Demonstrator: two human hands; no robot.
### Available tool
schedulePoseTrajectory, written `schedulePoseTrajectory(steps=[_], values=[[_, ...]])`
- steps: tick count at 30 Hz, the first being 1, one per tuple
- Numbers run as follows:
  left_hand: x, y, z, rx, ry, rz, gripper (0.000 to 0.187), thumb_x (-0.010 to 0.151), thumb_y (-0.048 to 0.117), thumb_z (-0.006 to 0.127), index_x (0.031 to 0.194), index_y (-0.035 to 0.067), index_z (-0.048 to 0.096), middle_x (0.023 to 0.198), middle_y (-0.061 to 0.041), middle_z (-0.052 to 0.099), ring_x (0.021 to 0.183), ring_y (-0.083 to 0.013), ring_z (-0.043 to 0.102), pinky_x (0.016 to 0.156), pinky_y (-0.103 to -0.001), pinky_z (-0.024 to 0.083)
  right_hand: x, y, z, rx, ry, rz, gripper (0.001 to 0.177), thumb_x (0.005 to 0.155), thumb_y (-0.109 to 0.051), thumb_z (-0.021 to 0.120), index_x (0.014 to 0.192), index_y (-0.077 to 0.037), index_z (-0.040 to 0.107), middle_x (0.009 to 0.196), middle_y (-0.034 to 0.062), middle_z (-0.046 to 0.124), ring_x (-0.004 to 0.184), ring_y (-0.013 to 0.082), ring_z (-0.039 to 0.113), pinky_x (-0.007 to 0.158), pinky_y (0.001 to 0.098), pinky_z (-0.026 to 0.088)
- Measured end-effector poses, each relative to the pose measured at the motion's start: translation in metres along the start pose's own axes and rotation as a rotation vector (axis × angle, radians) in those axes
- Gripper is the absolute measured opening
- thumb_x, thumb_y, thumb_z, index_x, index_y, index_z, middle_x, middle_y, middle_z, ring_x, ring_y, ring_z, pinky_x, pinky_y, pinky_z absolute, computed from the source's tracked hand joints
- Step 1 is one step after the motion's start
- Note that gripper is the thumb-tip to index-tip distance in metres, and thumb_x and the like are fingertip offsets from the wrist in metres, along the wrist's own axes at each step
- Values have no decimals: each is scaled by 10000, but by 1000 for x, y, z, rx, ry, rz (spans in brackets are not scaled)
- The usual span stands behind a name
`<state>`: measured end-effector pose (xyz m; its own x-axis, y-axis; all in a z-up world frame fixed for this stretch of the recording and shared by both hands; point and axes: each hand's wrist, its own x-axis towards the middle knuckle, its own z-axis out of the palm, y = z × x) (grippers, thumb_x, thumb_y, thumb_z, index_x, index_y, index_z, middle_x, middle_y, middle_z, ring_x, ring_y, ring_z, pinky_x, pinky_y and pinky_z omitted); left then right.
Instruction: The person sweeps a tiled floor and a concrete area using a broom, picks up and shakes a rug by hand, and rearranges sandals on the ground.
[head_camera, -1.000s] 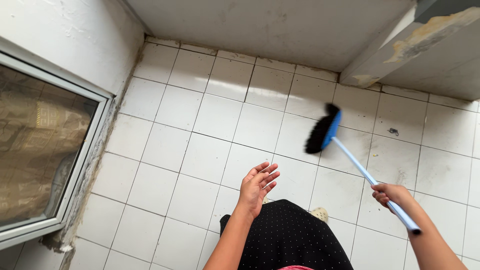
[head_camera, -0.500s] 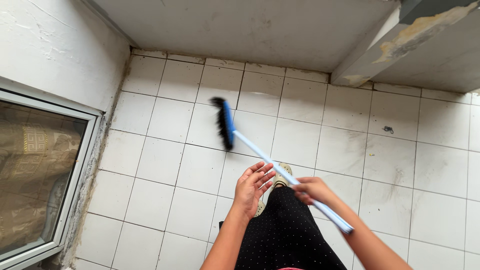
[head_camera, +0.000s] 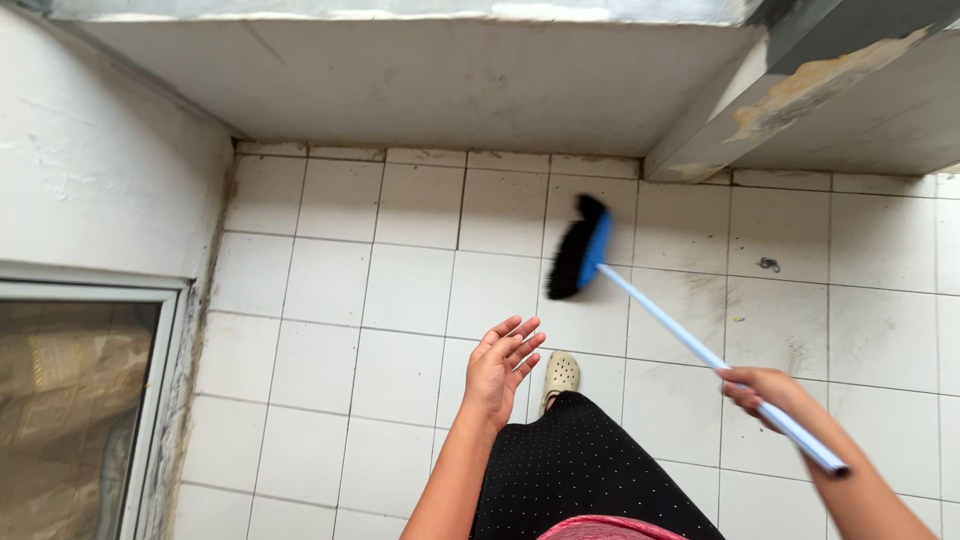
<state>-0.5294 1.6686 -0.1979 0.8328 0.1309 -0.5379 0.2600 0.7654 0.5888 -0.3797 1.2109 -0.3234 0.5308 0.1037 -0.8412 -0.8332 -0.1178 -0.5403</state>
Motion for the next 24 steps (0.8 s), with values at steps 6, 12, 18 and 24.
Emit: schedulePoseTrajectory(steps=[6,12,18,24], values=[[23,12,33,19,-55,-23,380,940,72,495,1316,48,543,1300,-133,694,1146,-223,688,945,-362,557,-28,-42,-24,-318,438,-92,141,928,3,658,859,119,618,604,92,532,428,119,441,367,273,366],[48,38,29,-10,-78,-1,365,940,72,519,1303,46,534,1302,-135,688,1155,-231,678,944,-371,548,-120,-87,66,-777,436,-103,351,906,-10,695,1221,137,638,604,172,618,406,215,544,391,361,465],[77,74,4,-5,-62,-36,369,946,77,520,1314,58,530,1308,-133,689,1162,-231,675,958,-362,545,-122,-99,241,-1209,279,-179,588,949,-237,683,1502,-147,503,702,116,702,490,211,609,471,382,532],[117,142,-59,12,3,17,367,966,99,503,1327,34,524,1304,-139,691,1182,-233,674,954,-367,532,-13,-125,404,-1713,-8,-710,568,980,-191,571,1515,-105,400,835,130,710,752,306,701,663,460,568]])
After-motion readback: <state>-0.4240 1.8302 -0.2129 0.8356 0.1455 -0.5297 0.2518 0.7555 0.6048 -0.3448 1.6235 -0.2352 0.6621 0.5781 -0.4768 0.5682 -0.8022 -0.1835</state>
